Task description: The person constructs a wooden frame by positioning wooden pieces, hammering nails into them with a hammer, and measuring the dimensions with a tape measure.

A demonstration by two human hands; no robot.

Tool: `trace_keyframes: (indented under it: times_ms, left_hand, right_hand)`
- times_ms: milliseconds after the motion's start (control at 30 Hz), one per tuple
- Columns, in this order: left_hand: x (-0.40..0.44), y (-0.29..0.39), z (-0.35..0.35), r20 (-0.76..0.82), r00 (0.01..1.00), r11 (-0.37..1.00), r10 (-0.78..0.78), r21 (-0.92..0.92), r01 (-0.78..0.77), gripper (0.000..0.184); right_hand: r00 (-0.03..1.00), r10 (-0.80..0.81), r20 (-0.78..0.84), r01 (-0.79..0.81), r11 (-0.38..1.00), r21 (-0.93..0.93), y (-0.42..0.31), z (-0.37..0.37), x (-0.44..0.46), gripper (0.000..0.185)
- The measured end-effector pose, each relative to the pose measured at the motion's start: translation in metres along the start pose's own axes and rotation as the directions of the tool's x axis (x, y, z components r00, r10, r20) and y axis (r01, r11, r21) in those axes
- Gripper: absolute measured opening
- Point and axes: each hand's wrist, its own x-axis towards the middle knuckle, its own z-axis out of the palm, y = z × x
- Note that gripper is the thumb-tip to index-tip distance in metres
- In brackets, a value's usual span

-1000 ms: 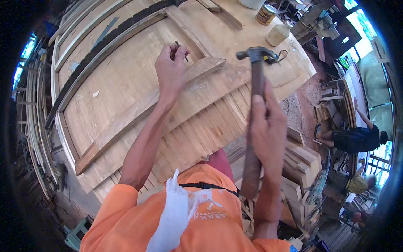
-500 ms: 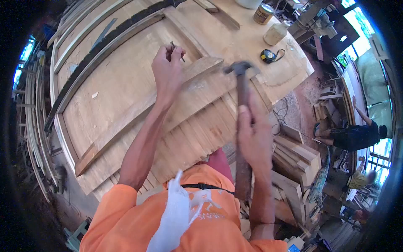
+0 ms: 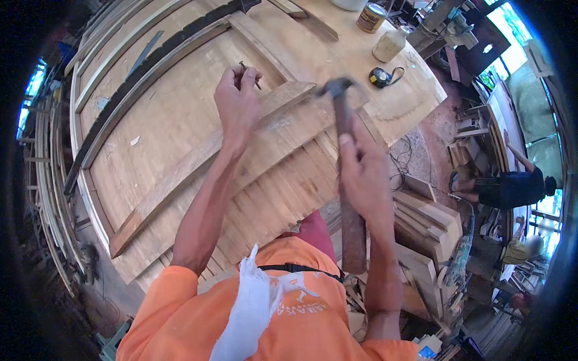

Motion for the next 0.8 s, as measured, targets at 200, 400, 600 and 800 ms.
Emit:
trace_keyframes:
  times_ms: [200, 400, 600, 800]
  left_hand:
    - [-0.002, 0.005, 0.002, 0.029, 1.000, 1.000, 0.000, 0.022, 0.000, 0.022]
    - [-0.005, 0.006, 0.001, 0.037, 0.998, 0.998, -0.050, 0.047, 0.048, 0.022]
    - [-0.002, 0.006, 0.004, 0.039, 0.998, 0.999, -0.045, 0.023, 0.044, 0.022]
    - [0.001, 0.001, 0.005, 0.025, 0.999, 0.999, 0.020, 0.042, -0.021, 0.019]
  right_hand:
    - [0.976, 0.203, 0.078, -0.213, 0.965, 0.153, -0.020, -0.038, -0.009, 0.054]
    - [0.960, 0.200, 0.197, -0.229, 0.964, 0.138, 0.004, -0.029, 0.016, 0.055]
    - [0.905, 0.276, 0.325, -0.400, 0.812, 0.424, 0.003, -0.079, 0.006, 0.057]
    - [0.919, 0.278, 0.281, -0.385, 0.786, 0.483, 0.018, -0.073, 0.028, 0.060]
